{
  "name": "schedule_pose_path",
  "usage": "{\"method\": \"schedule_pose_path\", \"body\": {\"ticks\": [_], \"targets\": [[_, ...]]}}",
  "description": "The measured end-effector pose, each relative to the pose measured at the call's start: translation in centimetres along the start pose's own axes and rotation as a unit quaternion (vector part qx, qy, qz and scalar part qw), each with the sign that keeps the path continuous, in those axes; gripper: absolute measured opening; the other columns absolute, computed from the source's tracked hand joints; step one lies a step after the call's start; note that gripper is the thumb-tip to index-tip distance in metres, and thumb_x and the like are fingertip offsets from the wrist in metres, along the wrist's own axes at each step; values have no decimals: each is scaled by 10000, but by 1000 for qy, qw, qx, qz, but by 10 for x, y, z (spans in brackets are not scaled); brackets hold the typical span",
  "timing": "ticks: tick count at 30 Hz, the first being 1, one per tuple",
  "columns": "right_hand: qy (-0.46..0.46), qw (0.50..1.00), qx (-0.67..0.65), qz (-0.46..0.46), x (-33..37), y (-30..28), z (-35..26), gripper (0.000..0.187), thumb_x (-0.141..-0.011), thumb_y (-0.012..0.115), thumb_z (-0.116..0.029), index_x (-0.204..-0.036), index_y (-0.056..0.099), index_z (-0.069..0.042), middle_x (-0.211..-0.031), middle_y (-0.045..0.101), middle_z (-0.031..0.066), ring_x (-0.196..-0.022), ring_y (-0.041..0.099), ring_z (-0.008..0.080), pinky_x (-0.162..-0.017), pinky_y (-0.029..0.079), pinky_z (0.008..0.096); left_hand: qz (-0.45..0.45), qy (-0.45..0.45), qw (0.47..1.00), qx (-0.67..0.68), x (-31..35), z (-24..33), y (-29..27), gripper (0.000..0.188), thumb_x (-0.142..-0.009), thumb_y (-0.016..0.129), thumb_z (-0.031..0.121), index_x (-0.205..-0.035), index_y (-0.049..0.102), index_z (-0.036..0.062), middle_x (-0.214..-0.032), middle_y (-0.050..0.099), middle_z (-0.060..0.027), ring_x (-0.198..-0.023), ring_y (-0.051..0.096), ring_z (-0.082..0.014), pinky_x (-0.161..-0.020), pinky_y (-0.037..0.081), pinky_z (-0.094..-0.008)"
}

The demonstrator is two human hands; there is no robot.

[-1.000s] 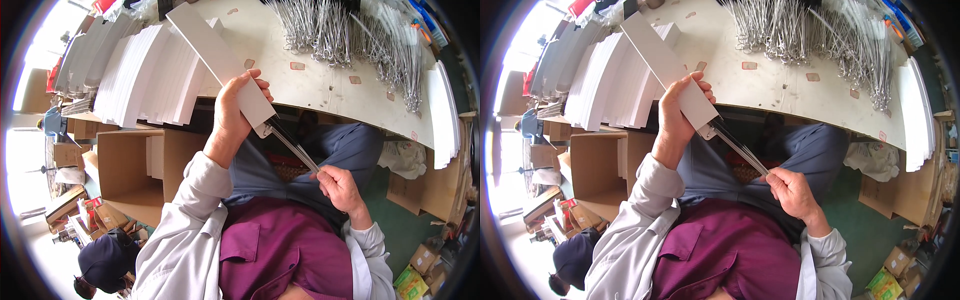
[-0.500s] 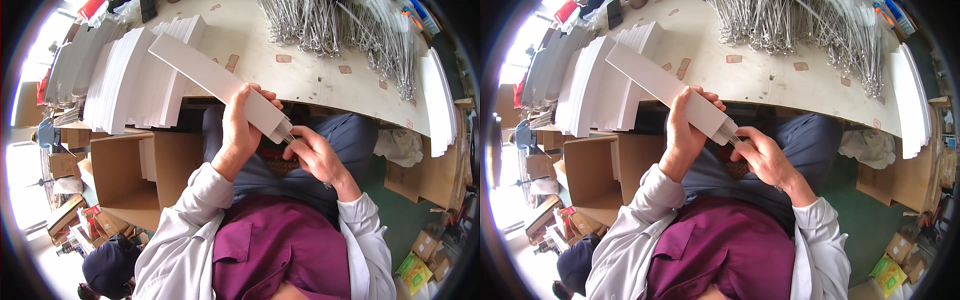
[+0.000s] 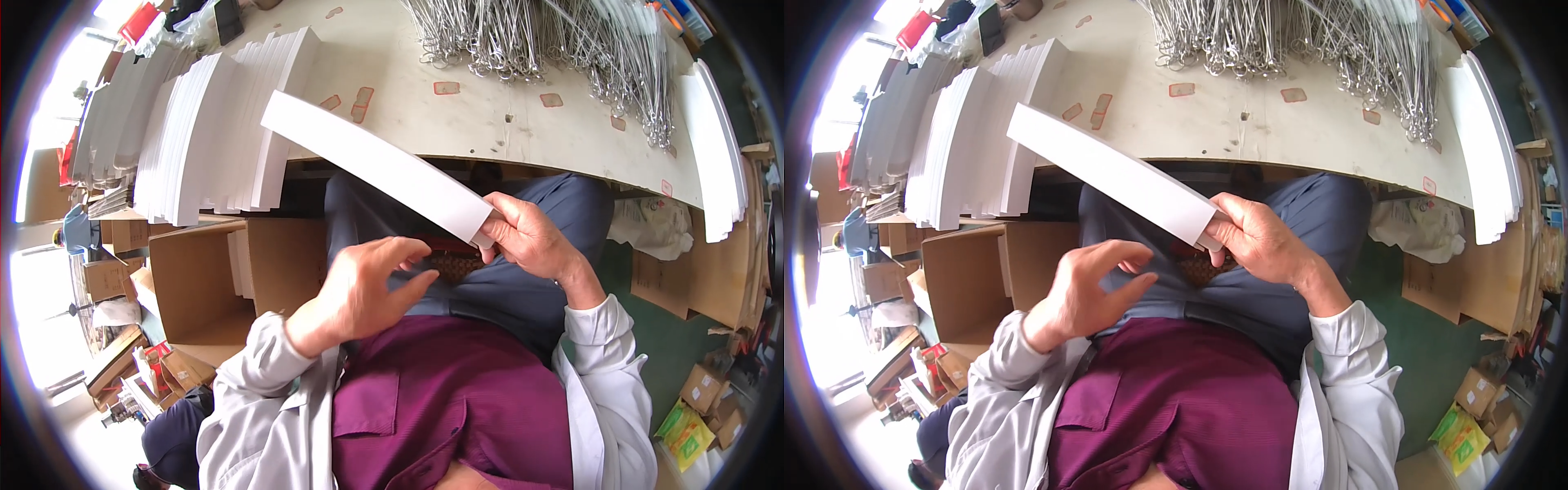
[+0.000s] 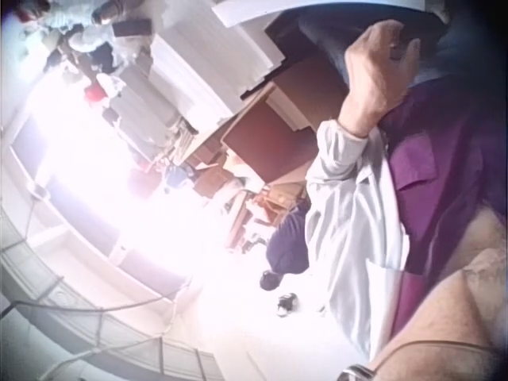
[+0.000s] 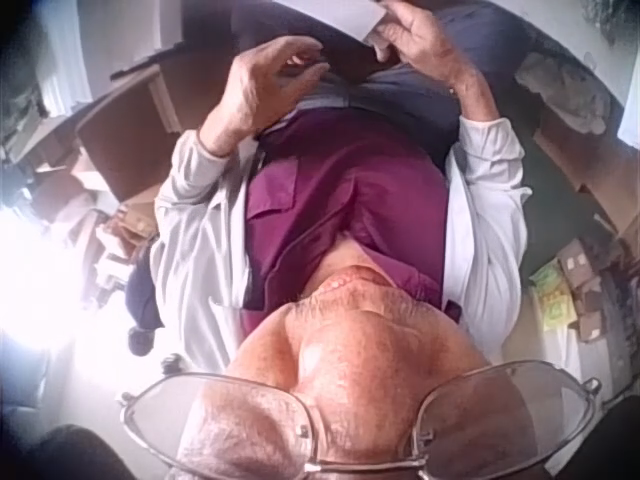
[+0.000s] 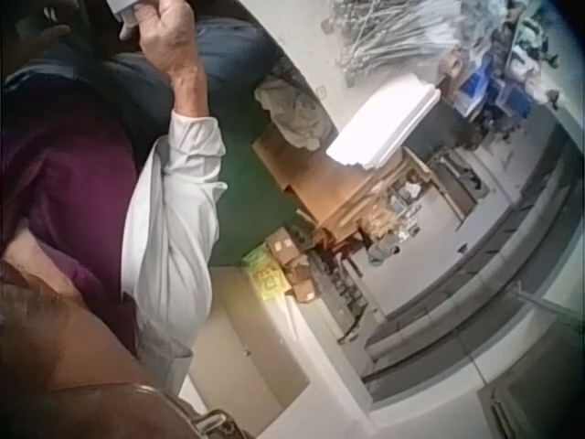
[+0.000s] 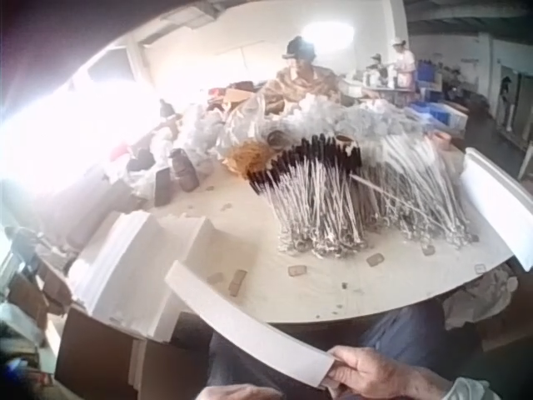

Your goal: The person is inserting bundles of wire brushes into white cardboard sleeves.

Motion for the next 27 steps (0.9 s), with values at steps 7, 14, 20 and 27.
{"method": "schedule_pose_path", "body": {"ticks": [7, 14, 20, 27], "targets": [[24, 993, 92, -76, 13, 10, 2, 230, -1100, 528, -221, -1172, 613, -20, -865, 684, 44, -704, 636, 90, -624, 483, 270, -31, 185, 912, -365, -23, 38, -5, 843, -684, 869, 188, -1414, 500, -11, -1266, 591, -234, -1198, 569, -409, -1085, 439, -512], [-10, 991, 114, -64, 11, 10, 7, 221, -1042, 628, -212, -1093, 623, 3, -828, 718, 111, -691, 669, 184, -659, 527, 348, -137, 159, 928, -309, -37, 14, 21, 573, -673, 845, 142, -1159, 566, 24, -879, 587, -116, -838, 669, -317, -719, 546, -439], [-47, 929, 368, -5, 25, -19, -25, 406, -900, 786, -354, -1055, 667, 2, -802, 720, 199, -738, 711, 352, -680, 544, 414, -103, 100, 964, -224, -32, -2, 15, 386, -722, 786, 175, -1018, 591, 22, -825, 664, -171, -734, 694, -379, -634, 574, -462], [-81, 852, 514, 58, 40, -47, -46, 434, -841, 830, -387, -997, 728, 5, -817, 724, 213, -772, 714, 393, -700, 552, 438, -90, 29, 981, -169, -21, -26, 19, 405, -717, 831, 169, -1033, 631, 14, -867, 691, -163, -793, 714, -379, -688, 595, -444]]}}
Point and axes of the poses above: each hand's wrist, its own x-axis away from the middle knuckle, its own y-axis out of the palm, z = x × y, the point moved 8 cm from there along -x, towards the middle knuckle
